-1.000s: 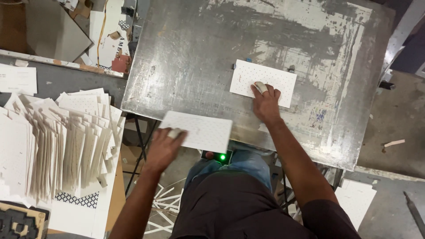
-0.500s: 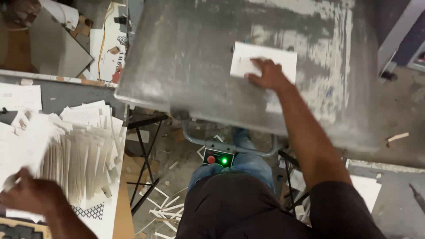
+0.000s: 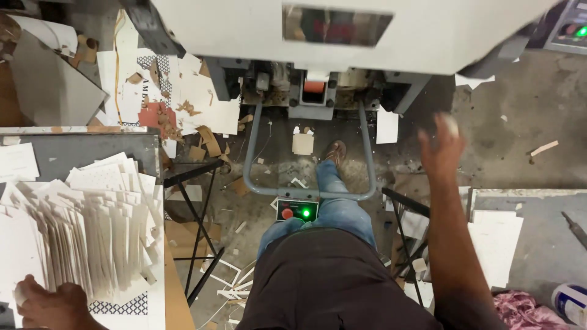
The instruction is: The recorder is operating a die-cutting machine to process white paper sheets.
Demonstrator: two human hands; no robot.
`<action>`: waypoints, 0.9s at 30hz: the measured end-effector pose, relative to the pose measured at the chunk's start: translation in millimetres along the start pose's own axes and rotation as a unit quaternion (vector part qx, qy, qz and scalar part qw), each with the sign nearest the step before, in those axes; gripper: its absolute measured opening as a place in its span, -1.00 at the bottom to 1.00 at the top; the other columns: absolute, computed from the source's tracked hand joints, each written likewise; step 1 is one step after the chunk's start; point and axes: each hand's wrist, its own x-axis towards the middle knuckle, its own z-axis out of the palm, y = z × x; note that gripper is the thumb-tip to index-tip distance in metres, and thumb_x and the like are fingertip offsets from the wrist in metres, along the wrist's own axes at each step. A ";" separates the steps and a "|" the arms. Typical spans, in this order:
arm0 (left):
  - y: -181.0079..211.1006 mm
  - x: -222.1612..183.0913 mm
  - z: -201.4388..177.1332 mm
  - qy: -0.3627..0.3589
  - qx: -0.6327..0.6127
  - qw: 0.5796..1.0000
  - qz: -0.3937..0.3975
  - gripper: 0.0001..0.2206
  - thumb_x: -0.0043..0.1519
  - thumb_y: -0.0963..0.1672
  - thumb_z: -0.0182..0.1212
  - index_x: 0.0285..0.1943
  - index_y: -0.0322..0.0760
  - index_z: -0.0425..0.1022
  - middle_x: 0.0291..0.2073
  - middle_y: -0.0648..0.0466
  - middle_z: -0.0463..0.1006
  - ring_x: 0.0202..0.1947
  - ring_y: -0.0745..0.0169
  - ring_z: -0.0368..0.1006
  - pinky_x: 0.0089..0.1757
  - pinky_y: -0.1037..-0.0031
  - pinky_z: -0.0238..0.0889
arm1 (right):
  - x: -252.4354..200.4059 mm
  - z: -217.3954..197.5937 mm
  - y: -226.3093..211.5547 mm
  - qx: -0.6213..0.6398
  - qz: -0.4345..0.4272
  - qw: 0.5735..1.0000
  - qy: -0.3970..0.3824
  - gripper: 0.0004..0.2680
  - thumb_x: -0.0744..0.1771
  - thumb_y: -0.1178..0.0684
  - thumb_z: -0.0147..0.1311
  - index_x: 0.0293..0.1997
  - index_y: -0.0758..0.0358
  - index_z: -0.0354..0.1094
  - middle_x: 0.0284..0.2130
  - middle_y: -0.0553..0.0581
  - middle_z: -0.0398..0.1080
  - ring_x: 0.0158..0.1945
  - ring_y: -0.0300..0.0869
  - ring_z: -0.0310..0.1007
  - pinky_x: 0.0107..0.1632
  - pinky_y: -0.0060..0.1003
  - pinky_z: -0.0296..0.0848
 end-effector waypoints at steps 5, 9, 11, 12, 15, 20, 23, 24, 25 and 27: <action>37.0 1.1 4.9 0.079 -0.089 0.990 0.074 -0.44 0.10 -0.33 0.07 0.35 -0.29 0.32 0.32 -0.09 0.42 0.25 -0.11 0.35 0.27 -0.01 0.12 | -216.4 -7.1 100.4 -0.111 0.416 0.888 -0.159 -0.22 0.25 -0.29 0.32 0.52 0.27 -0.13 0.45 0.45 0.04 0.49 0.35 -0.08 0.36 0.39 -0.05; 85.3 8.0 6.6 0.090 -0.164 0.971 0.149 -0.50 0.19 -0.34 0.06 0.37 -0.29 0.36 0.32 -0.08 0.44 0.13 0.02 0.33 0.23 0.10 0.10 | -310.5 -50.4 104.3 -0.212 0.617 0.710 -0.264 -0.25 0.24 -0.33 0.26 0.43 0.35 -0.10 0.34 0.46 0.07 0.41 0.37 -0.04 0.30 0.49 -0.10; 129.8 14.4 -23.5 0.014 -0.228 0.967 0.116 -0.59 0.27 -0.32 0.06 0.33 -0.28 0.38 0.33 -0.08 0.45 0.01 0.10 0.34 0.20 0.12 0.13 | -329.3 -59.9 100.9 -0.232 0.616 0.693 -0.294 -0.46 0.30 -0.22 0.20 0.32 0.33 0.13 0.25 0.41 0.24 0.32 0.26 0.13 0.29 0.37 0.02; 151.4 17.5 -39.0 -0.064 -0.288 0.952 0.080 -0.67 0.35 -0.29 0.07 0.29 -0.27 0.40 0.34 -0.09 0.46 -0.11 0.18 0.34 0.16 0.15 0.16 | -338.4 -64.3 98.4 -0.251 0.612 0.676 -0.325 -0.64 0.37 -0.11 0.13 0.22 0.32 0.35 0.15 0.36 0.41 0.24 0.16 0.30 0.27 0.25 0.14; 191.2 23.8 -57.0 -0.011 -0.233 0.958 0.166 -0.68 0.26 -0.30 0.20 0.20 -0.31 0.51 0.31 -0.06 0.55 -0.06 0.16 0.36 0.32 -0.01 0.02 | -362.9 -61.2 128.4 -0.322 0.575 0.684 -0.312 -0.79 0.41 0.00 0.03 0.03 0.30 0.50 -0.05 0.32 0.53 0.01 0.06 0.46 0.13 0.10 0.26; 252.4 37.6 -95.8 -0.018 -0.297 0.931 0.210 -0.66 0.28 -0.27 0.20 0.26 -0.32 0.54 0.21 -0.02 0.53 -0.02 0.00 0.34 0.29 0.16 0.09 | -365.8 -86.7 154.4 -0.361 0.554 0.703 -0.262 -0.73 0.47 -0.04 -0.07 -0.15 0.30 0.56 -0.29 0.30 0.58 -0.31 0.00 0.54 -0.16 -0.05 0.42; 286.2 41.5 -121.1 -0.003 -0.345 0.907 0.241 -0.65 0.22 -0.27 0.19 0.20 -0.32 0.56 0.29 -0.07 0.50 0.12 -0.13 0.38 0.25 0.10 0.14 | -358.5 -110.4 168.9 -0.343 0.554 0.733 -0.196 -0.67 0.51 -0.07 -0.10 -0.23 0.32 0.57 -0.36 0.33 0.56 -0.40 0.01 0.55 -0.34 -0.12 0.47; 296.8 42.5 -128.7 -0.004 -0.347 0.903 0.253 -0.64 0.19 -0.27 0.21 0.20 -0.31 0.57 0.27 -0.08 0.50 0.15 -0.20 0.40 0.23 0.04 0.19 | -352.3 -119.6 171.6 -0.323 0.560 0.747 -0.152 -0.63 0.54 -0.09 -0.11 -0.24 0.35 0.57 -0.38 0.35 0.54 -0.43 0.03 0.54 -0.41 -0.13 0.47; 311.3 45.5 -142.0 -0.003 -0.348 0.903 0.252 -0.64 0.19 -0.27 0.21 0.20 -0.31 0.57 0.27 -0.08 0.50 0.15 -0.20 0.40 0.23 0.04 0.19 | -348.3 -126.2 179.5 -0.324 0.559 0.748 -0.150 -0.63 0.54 -0.09 -0.11 -0.24 0.35 0.57 -0.38 0.35 0.54 -0.43 0.03 0.54 -0.41 -0.13 0.47; 340.2 51.3 -168.9 -0.158 -0.494 0.816 0.254 -0.66 0.22 -0.26 0.13 0.20 -0.34 0.51 0.27 -0.17 0.46 0.03 -0.23 0.49 -0.12 0.18 0.43 | -339.9 -139.3 195.8 -0.307 0.534 0.784 -0.078 -0.62 0.56 -0.10 -0.07 -0.25 0.43 0.50 -0.41 0.41 0.51 -0.45 0.08 0.53 -0.45 -0.11 0.46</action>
